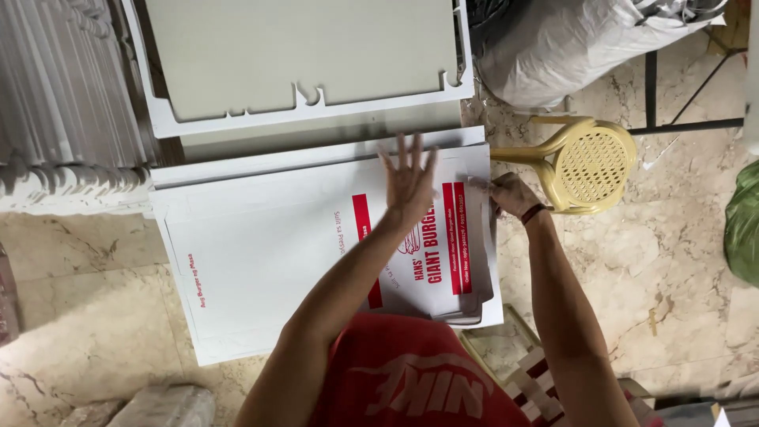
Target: Manually stripping the waste cardboard from die-cut burger box templates to prepare them for folding.
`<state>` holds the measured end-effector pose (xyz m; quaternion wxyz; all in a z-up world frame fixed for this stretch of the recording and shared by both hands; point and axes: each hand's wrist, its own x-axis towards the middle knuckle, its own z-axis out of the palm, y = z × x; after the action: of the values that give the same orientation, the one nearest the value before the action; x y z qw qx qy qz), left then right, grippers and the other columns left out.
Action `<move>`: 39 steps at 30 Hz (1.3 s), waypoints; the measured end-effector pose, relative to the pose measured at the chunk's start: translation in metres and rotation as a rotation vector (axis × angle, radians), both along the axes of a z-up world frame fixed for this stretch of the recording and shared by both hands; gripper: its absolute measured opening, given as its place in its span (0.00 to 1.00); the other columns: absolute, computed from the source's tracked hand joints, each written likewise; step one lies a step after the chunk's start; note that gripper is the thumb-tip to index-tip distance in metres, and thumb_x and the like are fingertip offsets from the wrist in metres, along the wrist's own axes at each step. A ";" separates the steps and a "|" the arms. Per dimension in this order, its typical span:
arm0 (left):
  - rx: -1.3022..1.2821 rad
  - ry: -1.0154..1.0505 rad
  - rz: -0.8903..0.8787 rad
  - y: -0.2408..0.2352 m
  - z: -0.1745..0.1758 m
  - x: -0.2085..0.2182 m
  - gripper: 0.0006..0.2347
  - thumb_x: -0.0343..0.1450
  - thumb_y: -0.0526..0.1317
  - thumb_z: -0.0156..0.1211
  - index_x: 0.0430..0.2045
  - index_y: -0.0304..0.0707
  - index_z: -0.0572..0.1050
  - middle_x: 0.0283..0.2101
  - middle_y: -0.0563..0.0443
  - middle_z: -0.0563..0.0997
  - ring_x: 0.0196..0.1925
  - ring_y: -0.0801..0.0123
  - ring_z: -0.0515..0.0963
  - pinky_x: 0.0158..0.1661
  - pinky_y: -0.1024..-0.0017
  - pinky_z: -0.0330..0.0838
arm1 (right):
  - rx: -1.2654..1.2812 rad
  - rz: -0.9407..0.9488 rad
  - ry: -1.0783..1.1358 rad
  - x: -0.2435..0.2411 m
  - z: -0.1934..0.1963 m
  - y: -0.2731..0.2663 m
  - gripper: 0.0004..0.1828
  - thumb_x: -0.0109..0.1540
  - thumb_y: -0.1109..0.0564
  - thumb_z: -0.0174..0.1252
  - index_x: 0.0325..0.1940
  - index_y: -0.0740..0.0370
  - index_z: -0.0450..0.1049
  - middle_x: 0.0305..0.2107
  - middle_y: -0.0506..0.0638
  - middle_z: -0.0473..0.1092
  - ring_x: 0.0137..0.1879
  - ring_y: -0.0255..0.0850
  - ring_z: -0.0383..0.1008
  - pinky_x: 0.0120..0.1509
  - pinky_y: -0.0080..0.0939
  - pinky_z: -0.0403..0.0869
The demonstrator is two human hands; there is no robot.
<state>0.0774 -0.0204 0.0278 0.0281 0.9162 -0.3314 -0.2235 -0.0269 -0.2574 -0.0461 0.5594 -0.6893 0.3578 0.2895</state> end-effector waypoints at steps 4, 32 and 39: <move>0.061 0.048 -0.202 0.009 -0.021 -0.058 0.39 0.68 0.54 0.68 0.73 0.47 0.54 0.77 0.35 0.47 0.78 0.39 0.47 0.65 0.27 0.50 | -0.253 0.248 -0.260 -0.021 -0.040 -0.001 0.26 0.64 0.54 0.56 0.13 0.69 0.68 0.07 0.62 0.65 0.16 0.49 0.70 0.22 0.44 0.67; -0.087 0.280 -0.127 0.134 -0.043 -0.065 0.26 0.71 0.45 0.66 0.66 0.50 0.67 0.78 0.43 0.47 0.78 0.39 0.43 0.58 0.16 0.49 | -0.588 -0.317 -0.389 -0.105 0.033 0.028 0.28 0.73 0.36 0.63 0.63 0.61 0.76 0.46 0.69 0.74 0.55 0.59 0.76 0.51 0.55 0.78; 0.173 0.279 -0.369 0.218 -0.066 -0.123 0.36 0.69 0.40 0.64 0.73 0.60 0.53 0.79 0.39 0.35 0.77 0.30 0.35 0.56 0.17 0.55 | -0.753 -0.636 -0.227 -0.292 -0.023 0.134 0.34 0.74 0.26 0.52 0.62 0.59 0.75 0.56 0.63 0.72 0.67 0.60 0.67 0.72 0.59 0.64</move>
<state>-0.0458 0.1975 -0.0381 -0.0462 0.7994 -0.4655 -0.3770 -0.3189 -0.1235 -0.0689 0.3679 -0.7272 0.5668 -0.1210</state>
